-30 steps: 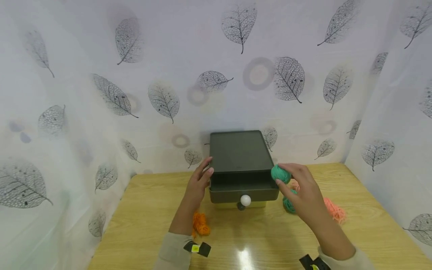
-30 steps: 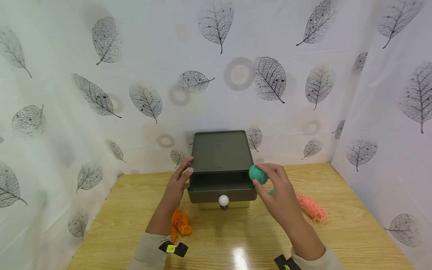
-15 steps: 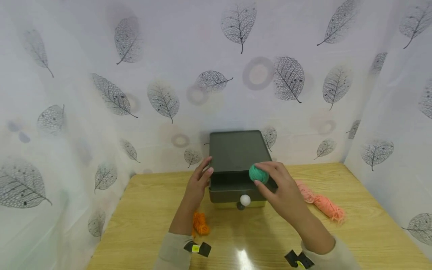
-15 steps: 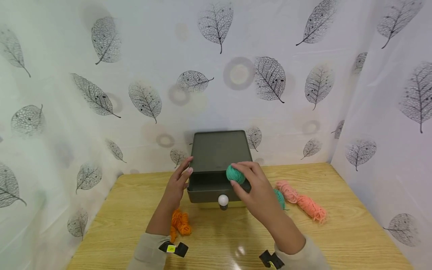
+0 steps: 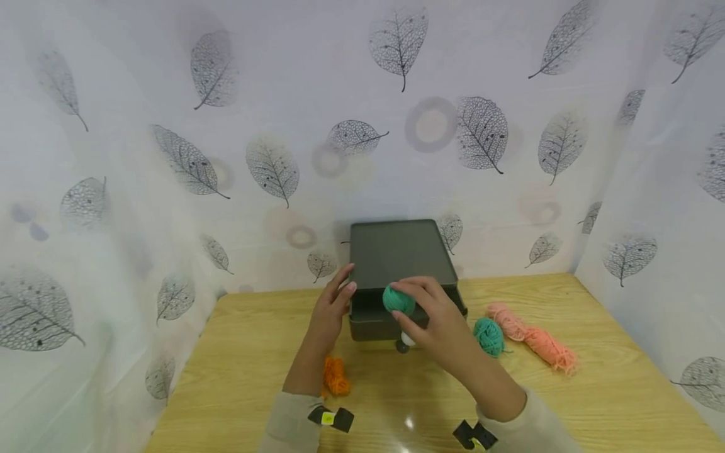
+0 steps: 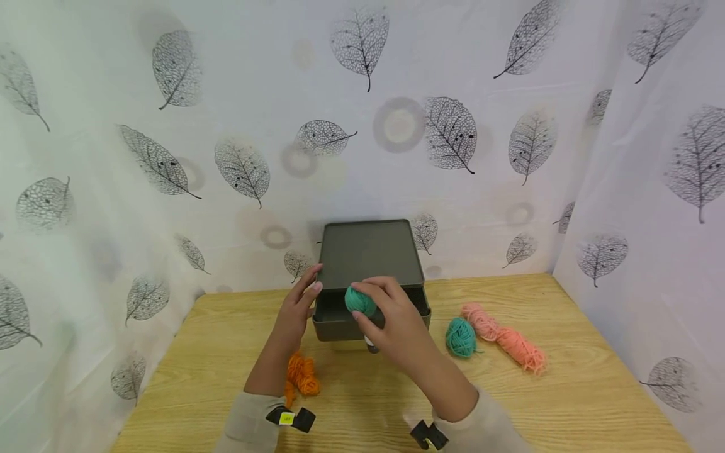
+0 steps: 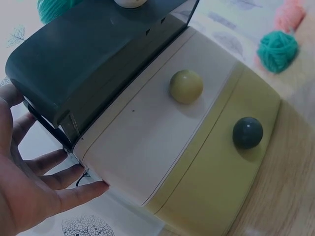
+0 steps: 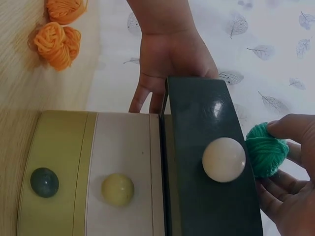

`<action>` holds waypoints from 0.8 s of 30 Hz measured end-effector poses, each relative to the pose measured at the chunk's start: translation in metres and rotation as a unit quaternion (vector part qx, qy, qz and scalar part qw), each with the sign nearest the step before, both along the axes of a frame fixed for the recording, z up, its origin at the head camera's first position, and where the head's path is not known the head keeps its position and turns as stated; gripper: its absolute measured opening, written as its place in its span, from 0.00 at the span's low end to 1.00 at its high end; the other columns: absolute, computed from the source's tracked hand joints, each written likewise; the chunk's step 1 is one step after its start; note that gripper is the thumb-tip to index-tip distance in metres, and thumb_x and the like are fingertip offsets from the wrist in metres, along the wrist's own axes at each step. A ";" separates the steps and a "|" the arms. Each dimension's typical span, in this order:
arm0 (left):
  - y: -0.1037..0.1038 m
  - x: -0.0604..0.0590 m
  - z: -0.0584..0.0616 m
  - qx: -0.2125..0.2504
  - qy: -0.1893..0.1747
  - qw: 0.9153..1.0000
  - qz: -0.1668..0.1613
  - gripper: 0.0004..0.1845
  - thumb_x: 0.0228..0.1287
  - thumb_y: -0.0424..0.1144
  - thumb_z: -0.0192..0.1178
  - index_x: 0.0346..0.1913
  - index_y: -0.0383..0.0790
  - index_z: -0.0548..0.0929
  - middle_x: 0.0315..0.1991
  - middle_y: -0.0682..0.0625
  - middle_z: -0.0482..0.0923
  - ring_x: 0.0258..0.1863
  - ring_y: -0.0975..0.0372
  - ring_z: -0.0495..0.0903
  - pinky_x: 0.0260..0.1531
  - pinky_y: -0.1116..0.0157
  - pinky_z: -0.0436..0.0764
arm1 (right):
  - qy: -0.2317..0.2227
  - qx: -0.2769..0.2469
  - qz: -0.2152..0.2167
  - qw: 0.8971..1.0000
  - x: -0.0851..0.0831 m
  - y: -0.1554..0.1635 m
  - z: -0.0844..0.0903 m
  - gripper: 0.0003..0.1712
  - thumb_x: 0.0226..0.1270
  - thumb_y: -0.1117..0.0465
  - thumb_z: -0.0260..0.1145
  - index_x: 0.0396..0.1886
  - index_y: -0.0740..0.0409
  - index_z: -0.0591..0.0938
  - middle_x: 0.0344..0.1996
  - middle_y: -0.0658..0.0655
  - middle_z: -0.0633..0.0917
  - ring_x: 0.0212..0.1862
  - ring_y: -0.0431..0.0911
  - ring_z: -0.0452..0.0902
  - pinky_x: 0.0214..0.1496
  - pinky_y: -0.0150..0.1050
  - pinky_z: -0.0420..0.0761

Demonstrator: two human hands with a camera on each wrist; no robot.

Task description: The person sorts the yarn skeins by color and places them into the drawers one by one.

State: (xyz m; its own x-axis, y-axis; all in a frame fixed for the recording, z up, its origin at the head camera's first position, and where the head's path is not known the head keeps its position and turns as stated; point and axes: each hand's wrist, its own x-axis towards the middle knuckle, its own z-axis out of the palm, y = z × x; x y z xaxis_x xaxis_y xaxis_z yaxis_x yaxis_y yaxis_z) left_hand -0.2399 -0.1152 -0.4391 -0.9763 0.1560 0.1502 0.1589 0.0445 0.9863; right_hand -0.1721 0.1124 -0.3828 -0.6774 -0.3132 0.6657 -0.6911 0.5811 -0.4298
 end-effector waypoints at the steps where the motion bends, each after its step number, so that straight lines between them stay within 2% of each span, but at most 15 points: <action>1: 0.000 0.000 0.000 -0.003 0.001 1.000 0.002 0.25 0.75 0.59 0.53 0.72 0.72 0.68 0.79 0.57 0.58 0.76 0.49 0.63 0.70 0.38 0.68 | -0.001 0.002 0.002 1.000 -0.001 -0.002 0.000 0.28 0.63 0.63 0.75 0.63 0.53 0.80 0.58 0.55 0.78 0.57 0.47 0.79 0.53 0.43 0.86; 6: -0.001 0.000 -0.002 -0.011 0.006 1.000 0.003 0.25 0.76 0.59 0.52 0.73 0.72 0.67 0.79 0.56 0.57 0.76 0.49 0.63 0.69 0.38 0.70 | -0.025 0.014 0.004 1.000 -0.003 -0.011 0.001 0.26 0.64 0.59 0.74 0.63 0.52 0.80 0.58 0.54 0.78 0.57 0.47 0.80 0.54 0.44 0.86; 13: -0.003 0.001 -0.003 -0.007 0.007 1.000 -0.017 0.26 0.76 0.60 0.50 0.74 0.74 0.64 0.79 0.58 0.56 0.78 0.51 0.61 0.71 0.37 0.66 | -0.078 0.040 0.007 0.996 -0.005 -0.022 0.003 0.24 0.69 0.56 0.70 0.64 0.49 0.79 0.58 0.52 0.79 0.54 0.45 0.82 0.52 0.42 0.87; 18: -0.003 0.000 -0.003 -0.006 0.007 1.000 -0.018 0.26 0.76 0.61 0.50 0.74 0.72 0.64 0.79 0.59 0.56 0.77 0.52 0.61 0.71 0.38 0.67 | -0.088 0.060 0.000 0.994 -0.007 -0.027 0.003 0.22 0.71 0.54 0.69 0.63 0.48 0.80 0.58 0.51 0.81 0.53 0.45 0.84 0.50 0.42 0.87; 24: -0.002 0.000 -0.002 0.000 0.007 1.000 -0.020 0.26 0.76 0.61 0.50 0.74 0.72 0.65 0.78 0.59 0.56 0.77 0.53 0.61 0.71 0.38 0.66 | -0.109 0.095 -0.011 0.989 -0.008 -0.031 0.005 0.23 0.72 0.51 0.67 0.64 0.47 0.80 0.57 0.51 0.83 0.54 0.47 0.84 0.53 0.45 0.87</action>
